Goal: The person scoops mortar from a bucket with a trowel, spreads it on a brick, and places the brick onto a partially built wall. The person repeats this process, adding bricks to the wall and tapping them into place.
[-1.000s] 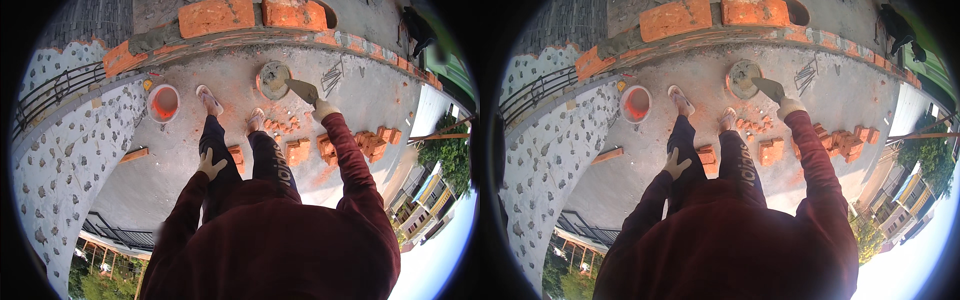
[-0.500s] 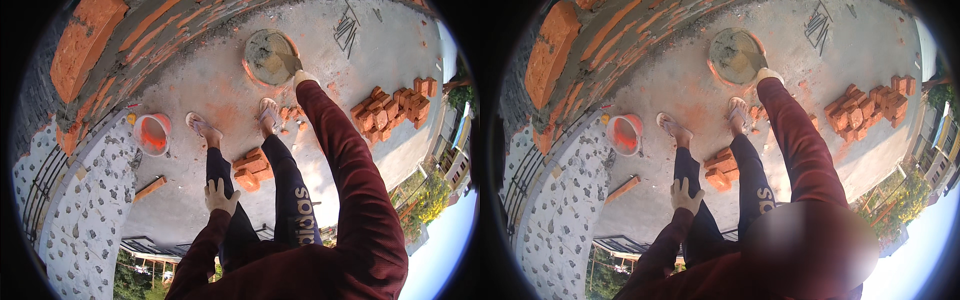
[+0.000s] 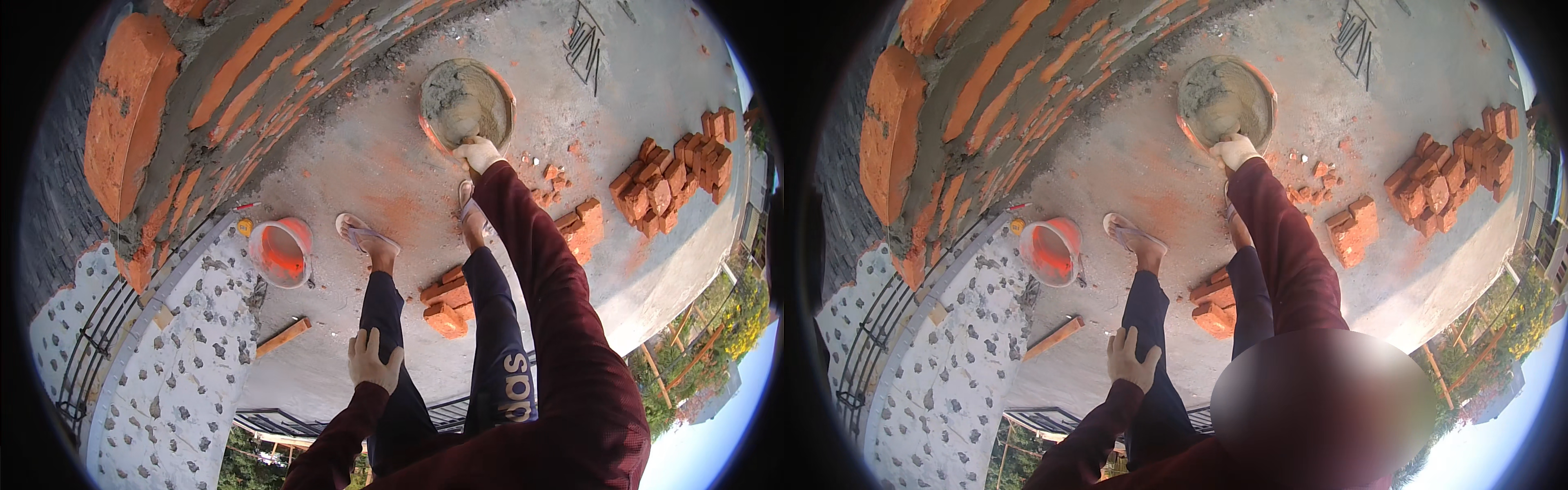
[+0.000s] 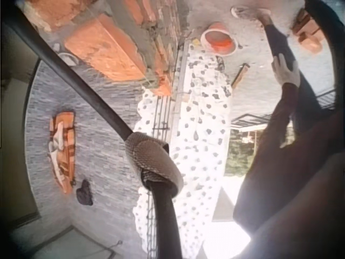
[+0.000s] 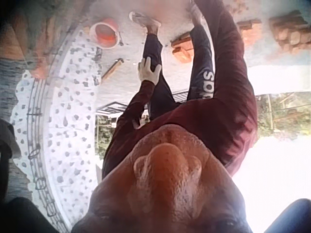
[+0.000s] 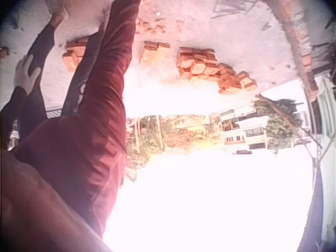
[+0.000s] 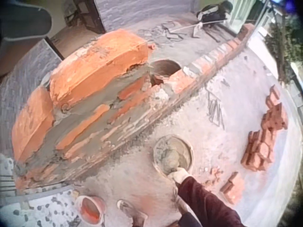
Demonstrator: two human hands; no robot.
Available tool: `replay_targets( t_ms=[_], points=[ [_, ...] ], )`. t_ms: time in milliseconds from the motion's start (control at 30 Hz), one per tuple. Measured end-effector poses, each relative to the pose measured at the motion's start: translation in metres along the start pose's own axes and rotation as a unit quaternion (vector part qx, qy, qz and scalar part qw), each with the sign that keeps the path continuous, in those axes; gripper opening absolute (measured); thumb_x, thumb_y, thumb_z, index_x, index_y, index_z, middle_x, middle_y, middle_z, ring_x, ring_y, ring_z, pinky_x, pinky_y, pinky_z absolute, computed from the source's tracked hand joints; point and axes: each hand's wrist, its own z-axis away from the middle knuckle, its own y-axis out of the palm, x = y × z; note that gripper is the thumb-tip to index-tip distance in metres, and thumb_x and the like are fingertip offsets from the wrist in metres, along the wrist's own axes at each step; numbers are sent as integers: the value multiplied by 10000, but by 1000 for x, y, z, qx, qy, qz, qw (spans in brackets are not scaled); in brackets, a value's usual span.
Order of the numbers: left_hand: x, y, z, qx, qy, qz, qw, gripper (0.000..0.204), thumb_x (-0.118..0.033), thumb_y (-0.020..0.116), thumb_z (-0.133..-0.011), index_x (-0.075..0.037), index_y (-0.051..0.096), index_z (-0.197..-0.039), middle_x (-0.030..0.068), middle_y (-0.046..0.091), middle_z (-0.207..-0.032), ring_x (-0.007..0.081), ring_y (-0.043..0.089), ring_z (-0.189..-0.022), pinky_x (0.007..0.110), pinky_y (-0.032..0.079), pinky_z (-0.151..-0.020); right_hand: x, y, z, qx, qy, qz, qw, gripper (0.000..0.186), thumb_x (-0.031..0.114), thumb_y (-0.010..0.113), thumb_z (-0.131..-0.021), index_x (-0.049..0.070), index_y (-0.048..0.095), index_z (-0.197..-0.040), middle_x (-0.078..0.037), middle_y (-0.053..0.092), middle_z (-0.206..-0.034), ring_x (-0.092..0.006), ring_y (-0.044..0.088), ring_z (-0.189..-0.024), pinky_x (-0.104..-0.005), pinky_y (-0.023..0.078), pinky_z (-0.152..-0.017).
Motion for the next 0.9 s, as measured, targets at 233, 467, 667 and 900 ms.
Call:
replay_targets(
  t_ms=[233, 467, 667, 900],
  points=[
    [0, -7, -5, -1, 3, -1, 1000, 717, -386, 787, -800, -33, 589, -1392, 259, 494, -1480, 506, 404, -1384, 557, 379, -1147, -27, -9, 59, -107, -118, 36, 987, 240, 90, 725, -823, 8, 640, -1032, -56, 651, -826, -138, 598, -686, -316, 509, -644],
    [3, 15, 5, -29, -13, 84, 996, 732, -395, 761, -854, -28, 536, -1447, 270, 482, -1489, 490, 415, -1382, 541, 387, -1145, 62, -67, 178, -1, -79, 124, 989, 244, 54, 686, -849, -23, 612, -1069, -55, 612, -810, -140, 590, -627, -315, 492, -555],
    [19, 1, 43, -95, -48, 252, 962, 735, -440, 688, -930, -20, 478, -1496, 309, 469, -1490, 491, 426, -1385, 520, 386, -1151, 224, -72, 368, 111, -44, 234, 965, 241, -4, 676, -830, -9, 600, -1059, -23, 560, -745, -104, 541, -523, -280, 444, -457],
    [101, -60, 74, -166, -55, 383, 907, 703, -456, 644, -962, -15, 494, -1488, 307, 489, -1487, 451, 462, -1395, 478, 386, -1166, 402, 53, 495, 249, -79, 355, 898, 258, -26, 703, -833, -19, 586, -1064, 2, 518, -720, -104, 519, -494, -270, 430, -445]
  ],
)
